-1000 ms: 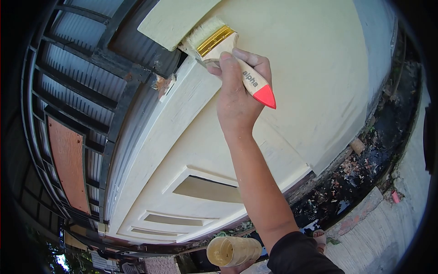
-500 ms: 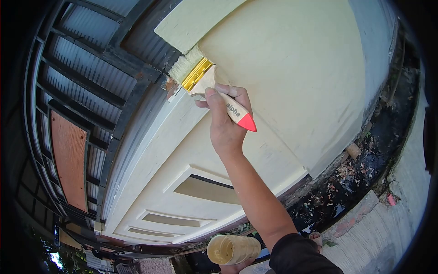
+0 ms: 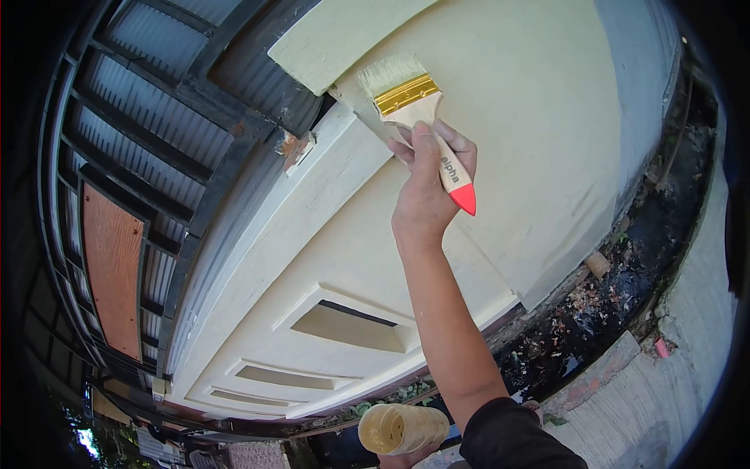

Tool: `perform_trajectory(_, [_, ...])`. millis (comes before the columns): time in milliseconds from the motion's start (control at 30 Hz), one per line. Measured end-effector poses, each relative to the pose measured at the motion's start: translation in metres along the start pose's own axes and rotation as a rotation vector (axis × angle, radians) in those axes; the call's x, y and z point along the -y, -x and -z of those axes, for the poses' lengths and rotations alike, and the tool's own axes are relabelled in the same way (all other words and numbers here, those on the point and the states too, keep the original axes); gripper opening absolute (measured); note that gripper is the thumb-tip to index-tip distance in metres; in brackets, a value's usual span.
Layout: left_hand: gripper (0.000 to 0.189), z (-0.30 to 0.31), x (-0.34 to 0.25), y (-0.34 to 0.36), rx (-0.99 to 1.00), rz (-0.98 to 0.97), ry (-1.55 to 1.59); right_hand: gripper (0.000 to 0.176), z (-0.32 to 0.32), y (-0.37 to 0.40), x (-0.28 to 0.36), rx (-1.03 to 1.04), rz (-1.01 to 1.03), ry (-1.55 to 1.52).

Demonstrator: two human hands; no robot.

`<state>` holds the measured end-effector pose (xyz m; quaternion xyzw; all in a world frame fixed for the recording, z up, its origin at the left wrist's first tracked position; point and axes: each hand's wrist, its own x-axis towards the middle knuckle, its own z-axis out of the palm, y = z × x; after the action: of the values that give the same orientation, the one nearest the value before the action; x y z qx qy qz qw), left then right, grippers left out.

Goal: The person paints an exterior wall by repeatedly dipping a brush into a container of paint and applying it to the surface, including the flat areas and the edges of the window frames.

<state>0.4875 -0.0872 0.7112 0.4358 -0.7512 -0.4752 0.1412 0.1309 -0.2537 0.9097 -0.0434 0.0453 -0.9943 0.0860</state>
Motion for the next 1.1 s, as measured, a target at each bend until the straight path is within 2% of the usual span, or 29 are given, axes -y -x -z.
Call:
perform_trajectory(200, [0.075, -0.007, -0.006, -0.002, -0.006, 0.004, 0.023, 0.016, -0.012, 0.042, -0.014, 0.234, 0.045, 0.218])
perform_trajectory(267, [0.074, -0.009, -0.007, -0.003, -0.015, 0.003, 0.034, 0.016, -0.015, 0.033, -0.002, 0.194, 0.084, 0.197])
perform_trajectory(333, [0.074, -0.011, -0.006, -0.002, -0.021, 0.008, 0.045, 0.014, -0.02, 0.02, 0.001, 0.013, 0.145, 0.151])
perform_trajectory(367, [0.074, -0.012, -0.006, -0.001, -0.023, 0.012, 0.05, 0.014, -0.021, 0.02, -0.007, 0.036, 0.135, 0.186])
perform_trajectory(400, [0.074, -0.015, -0.006, -0.001, -0.024, 0.017, 0.056, 0.023, -0.023, 0.029, -0.012, 0.133, 0.06, 0.187])
perform_trajectory(500, [0.074, -0.019, -0.008, 0.002, -0.021, 0.032, 0.071, 0.022, -0.019, 0.051, -0.021, 0.273, 0.085, 0.273])
perform_trajectory(533, [0.074, -0.021, -0.008, 0.003, -0.024, 0.034, 0.076, 0.022, -0.019, 0.049, -0.016, 0.275, 0.083, 0.275])
perform_trajectory(633, [0.074, -0.021, -0.01, 0.004, -0.03, 0.04, 0.086, 0.019, -0.023, 0.027, 0.007, 0.001, 0.128, 0.14])
perform_trajectory(667, [0.073, -0.021, -0.011, 0.006, -0.031, 0.045, 0.088, 0.019, -0.025, 0.026, 0.004, -0.002, 0.127, 0.143])
perform_trajectory(733, [0.073, -0.023, -0.014, 0.007, -0.028, 0.05, 0.095, 0.011, -0.029, 0.03, -0.005, 0.114, 0.083, 0.24])
perform_trajectory(767, [0.073, -0.024, -0.015, 0.007, -0.025, 0.051, 0.1, 0.011, -0.022, 0.037, -0.014, 0.2, 0.126, 0.376])
perform_trajectory(800, [0.073, -0.026, -0.017, 0.008, -0.023, 0.052, 0.105, 0.011, -0.02, 0.042, -0.009, 0.201, 0.129, 0.38])
perform_trajectory(900, [0.073, -0.025, -0.02, 0.01, -0.022, 0.06, 0.117, 0.014, -0.01, 0.046, 0.021, 0.117, -0.033, 0.293])
perform_trajectory(1000, [0.073, -0.031, -0.027, 0.014, -0.021, 0.068, 0.144, 0.022, 0.03, 0.008, 0.048, 0.019, 0.125, 0.375])
perform_trajectory(1033, [0.073, -0.034, -0.028, 0.012, -0.018, 0.068, 0.152, 0.023, 0.041, -0.006, 0.051, 0.017, 0.162, 0.388])
perform_trajectory(1100, [0.071, -0.038, -0.031, 0.014, -0.086, 0.074, 0.191, 0.026, 0.053, -0.03, 0.055, 0.151, 0.074, 0.395])
